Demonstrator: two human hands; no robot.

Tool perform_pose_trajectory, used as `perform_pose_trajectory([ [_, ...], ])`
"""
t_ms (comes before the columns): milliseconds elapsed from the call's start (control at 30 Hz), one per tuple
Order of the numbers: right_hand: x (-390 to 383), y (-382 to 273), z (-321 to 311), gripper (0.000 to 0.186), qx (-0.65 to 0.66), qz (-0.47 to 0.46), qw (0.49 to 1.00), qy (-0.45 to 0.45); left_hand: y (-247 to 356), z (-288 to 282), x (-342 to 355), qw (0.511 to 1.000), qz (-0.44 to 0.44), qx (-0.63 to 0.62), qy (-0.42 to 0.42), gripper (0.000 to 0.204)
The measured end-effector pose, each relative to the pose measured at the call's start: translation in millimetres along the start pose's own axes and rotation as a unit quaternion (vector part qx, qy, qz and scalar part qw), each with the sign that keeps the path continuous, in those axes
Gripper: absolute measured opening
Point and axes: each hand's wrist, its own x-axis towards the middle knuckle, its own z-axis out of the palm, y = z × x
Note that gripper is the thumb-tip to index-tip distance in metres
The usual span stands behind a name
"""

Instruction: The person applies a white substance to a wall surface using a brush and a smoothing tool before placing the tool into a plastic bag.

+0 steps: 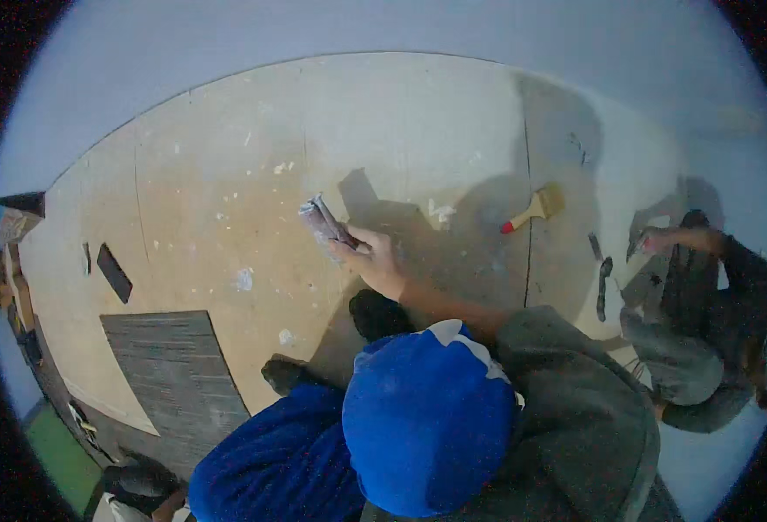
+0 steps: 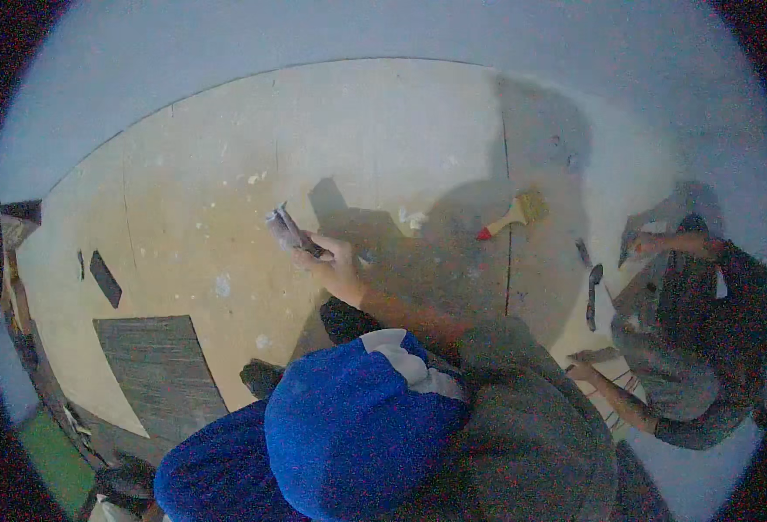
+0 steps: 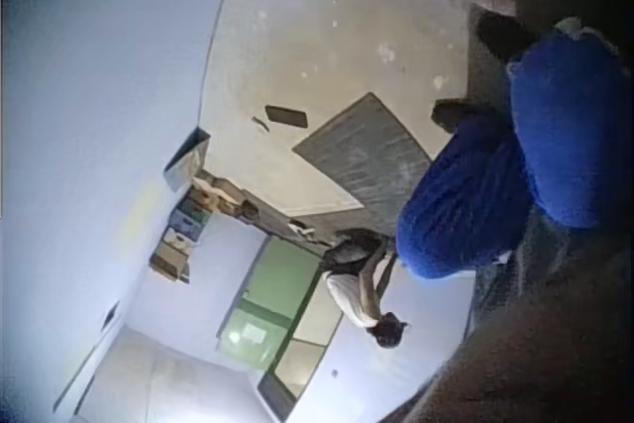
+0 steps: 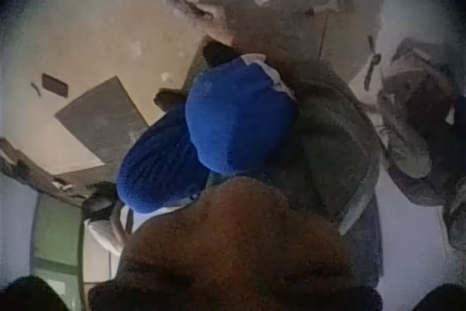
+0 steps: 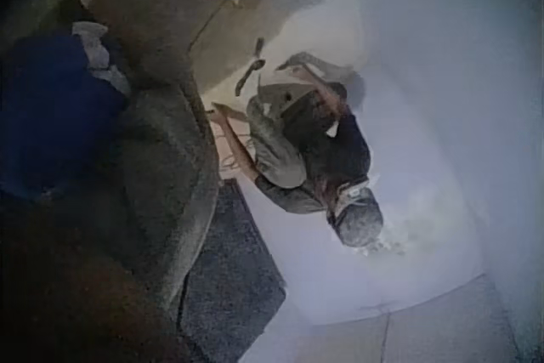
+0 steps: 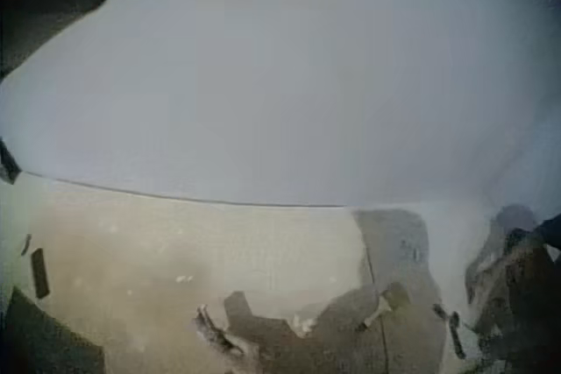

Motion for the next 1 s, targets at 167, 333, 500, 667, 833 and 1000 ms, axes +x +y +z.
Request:
perform_pose_trajectory([
  [167, -2, 8, -16, 0.042, 0.008, 0.047, 0.998, 0.035, 29, -1, 33, 0.999, 0.022, 0.025, -0.038, 0.039],
  [333, 0, 9, -2, 0.044, 0.066, -0.002, 0.997, 0.041, 42, -3, 44, 0.998, 0.032, 0.029, -0.05, 0.039],
  [500, -4, 8, -3, 0.043, 0.035, 0.019, 0.997, 0.069, 49, -3, 52, 0.997, 0.032, 0.036, -0.06, 0.039],
  [667, -6, 26, -4, 0.041, 0.037, 0.01, 0.995, 0.088, 58, -6, 63, 0.994, 0.031, 0.065, -0.085, 0.039],
  [833, -11, 10, -1, 0.038, 0.063, -0.017, 0.99, 0.126, 63, -7, 68, 0.99, 0.046, 0.085, -0.098, 0.039],
  [1000, -7, 20, 8, 0.041, 0.097, -0.026, 0.99, 0.096, 66, -28, 72, 0.991, 0.052, 0.079, -0.1, 0.039],
])
